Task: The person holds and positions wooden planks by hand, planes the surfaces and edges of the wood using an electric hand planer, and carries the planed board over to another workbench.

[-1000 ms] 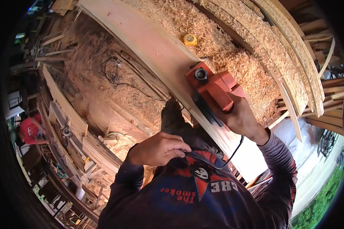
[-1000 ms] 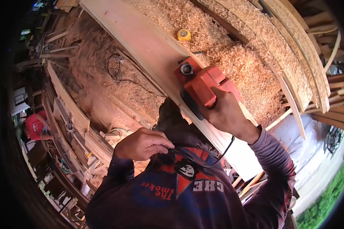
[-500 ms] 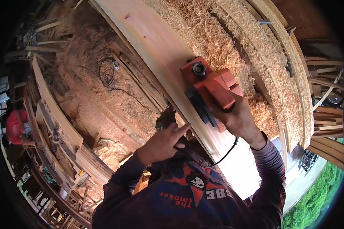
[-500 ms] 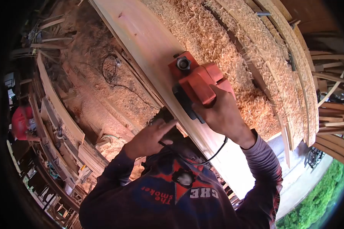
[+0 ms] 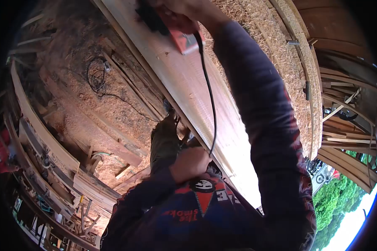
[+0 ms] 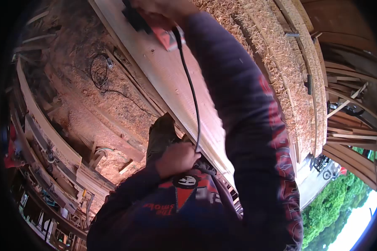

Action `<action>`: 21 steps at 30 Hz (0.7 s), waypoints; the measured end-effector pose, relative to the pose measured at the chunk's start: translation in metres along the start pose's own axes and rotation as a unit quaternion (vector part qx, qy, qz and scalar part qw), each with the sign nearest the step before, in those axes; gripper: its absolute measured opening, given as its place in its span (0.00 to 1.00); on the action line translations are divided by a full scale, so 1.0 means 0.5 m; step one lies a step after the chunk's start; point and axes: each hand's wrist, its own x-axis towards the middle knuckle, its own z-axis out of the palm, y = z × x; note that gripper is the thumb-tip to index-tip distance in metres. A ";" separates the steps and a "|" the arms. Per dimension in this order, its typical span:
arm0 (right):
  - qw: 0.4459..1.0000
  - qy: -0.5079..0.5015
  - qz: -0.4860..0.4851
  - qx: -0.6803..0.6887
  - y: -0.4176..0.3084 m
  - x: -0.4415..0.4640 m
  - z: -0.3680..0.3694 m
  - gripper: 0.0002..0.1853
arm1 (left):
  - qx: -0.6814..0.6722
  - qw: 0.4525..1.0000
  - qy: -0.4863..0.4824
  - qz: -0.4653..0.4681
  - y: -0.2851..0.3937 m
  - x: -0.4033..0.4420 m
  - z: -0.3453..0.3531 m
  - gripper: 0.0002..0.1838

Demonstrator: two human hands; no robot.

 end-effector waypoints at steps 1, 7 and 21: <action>0.985 0.044 0.062 0.156 0.059 0.037 -0.003 0.12 | -0.072 0.995 0.029 -0.069 0.001 0.007 -0.053 0.17; 0.811 -0.121 0.117 -0.560 -0.246 -0.181 0.042 0.21 | 0.015 0.871 0.482 -0.090 -0.159 -0.147 -0.259 0.08; 0.752 0.143 0.506 -0.398 -0.788 -1.133 0.141 0.13 | 0.097 0.936 0.227 0.252 0.085 -0.023 0.084 0.11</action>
